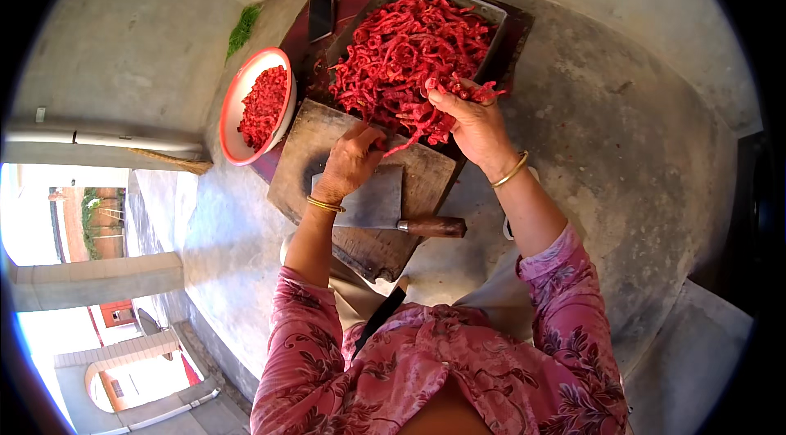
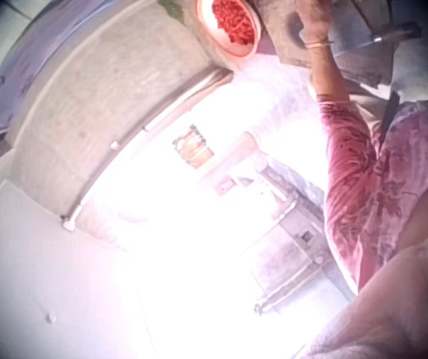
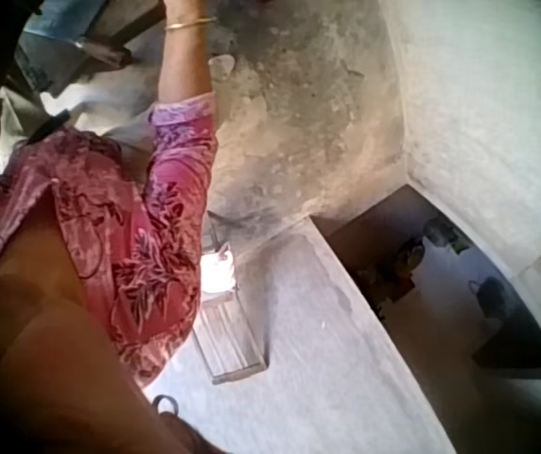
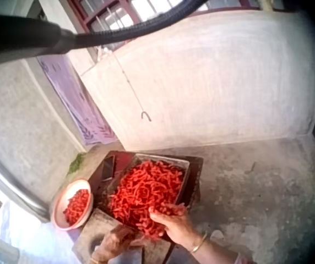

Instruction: The person sits on a low stool and uses a large cleaver to chop red chilies on a wooden cutting board. They repeatedly pick up chilies, remove stems, chop them into small pieces, and transfer the chopped pieces into a white bowl.

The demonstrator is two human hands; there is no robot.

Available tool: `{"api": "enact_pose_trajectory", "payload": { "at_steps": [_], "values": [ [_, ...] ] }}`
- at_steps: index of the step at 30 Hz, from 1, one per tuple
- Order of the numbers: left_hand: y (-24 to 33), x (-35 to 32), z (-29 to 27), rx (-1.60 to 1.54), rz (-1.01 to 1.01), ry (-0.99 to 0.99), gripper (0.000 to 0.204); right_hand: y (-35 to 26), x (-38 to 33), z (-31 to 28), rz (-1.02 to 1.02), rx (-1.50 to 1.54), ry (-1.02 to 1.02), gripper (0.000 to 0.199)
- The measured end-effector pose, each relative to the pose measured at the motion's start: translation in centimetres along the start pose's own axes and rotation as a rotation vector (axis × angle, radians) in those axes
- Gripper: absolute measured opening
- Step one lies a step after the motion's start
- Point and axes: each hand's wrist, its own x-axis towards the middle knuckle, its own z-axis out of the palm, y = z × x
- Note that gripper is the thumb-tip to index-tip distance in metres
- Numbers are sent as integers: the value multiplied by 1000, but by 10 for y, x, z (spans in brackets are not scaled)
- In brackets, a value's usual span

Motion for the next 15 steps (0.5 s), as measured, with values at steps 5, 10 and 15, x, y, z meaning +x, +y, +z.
{"api": "enact_pose_trajectory", "payload": {
  "at_steps": [5, 10, 15],
  "values": [
    [-9, 2, 2, -255, -132, 56, 20, 15, 3, 8, -119, -141, -13, 21],
    [19, 19, -28, -666, -321, 134, 8, 28, 0, -5, 66, -148, -94, 23],
    [42, 31, -21, -838, -151, 197, 13, 46, -3, 6, 30, -157, -146, 10]
  ]
}}
